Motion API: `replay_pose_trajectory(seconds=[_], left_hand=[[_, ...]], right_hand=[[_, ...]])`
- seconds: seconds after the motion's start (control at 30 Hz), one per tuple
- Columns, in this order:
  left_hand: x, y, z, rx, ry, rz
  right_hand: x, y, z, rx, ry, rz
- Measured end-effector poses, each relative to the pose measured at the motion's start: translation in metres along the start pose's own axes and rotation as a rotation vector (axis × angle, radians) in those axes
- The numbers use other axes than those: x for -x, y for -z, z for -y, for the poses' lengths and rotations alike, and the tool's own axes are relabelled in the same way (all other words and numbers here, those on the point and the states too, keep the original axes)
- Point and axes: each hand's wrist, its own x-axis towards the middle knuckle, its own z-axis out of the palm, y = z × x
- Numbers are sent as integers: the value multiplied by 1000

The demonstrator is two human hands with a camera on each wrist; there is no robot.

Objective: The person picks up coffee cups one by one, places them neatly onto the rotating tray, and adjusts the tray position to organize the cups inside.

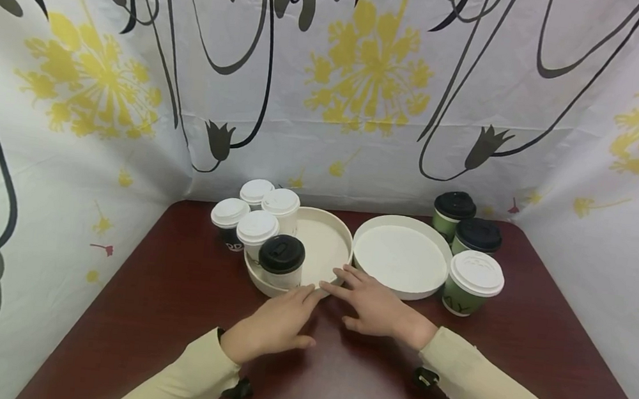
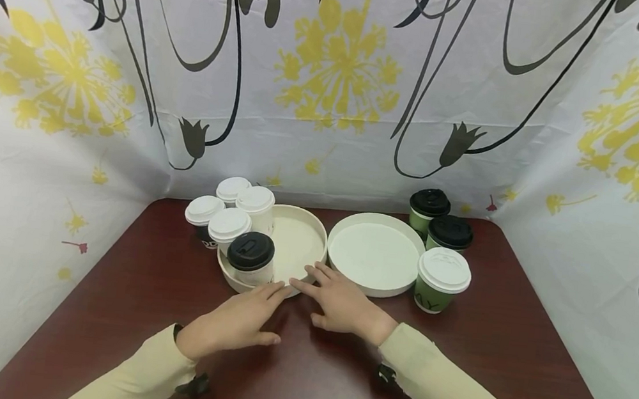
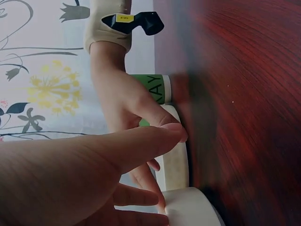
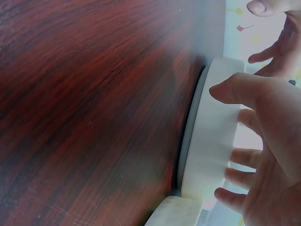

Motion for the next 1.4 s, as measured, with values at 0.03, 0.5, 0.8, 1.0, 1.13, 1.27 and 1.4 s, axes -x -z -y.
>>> replay_pose_trajectory(seconds=[0.03, 0.5, 0.8, 1.0, 1.13, 1.27, 1.4], left_hand=[[0, 0, 0, -2, 3, 0], [-1, 7, 3, 62, 17, 33], [-2, 9, 8, 108, 24, 16], [-1, 12, 12, 99, 38, 17], [0, 14, 13, 98, 38, 13], [1, 16, 15, 110, 27, -5], [2, 17, 17, 128, 31, -8]], right_hand=[[0, 0, 0, 2, -2, 4], [-1, 2, -1, 18, -1, 26], [-1, 3, -4, 72, 27, 14], [-1, 3, -6, 61, 25, 9], [-1, 5, -7, 44, 26, 5], [-1, 4, -9, 50, 25, 6], [-1, 3, -11, 49, 22, 13]])
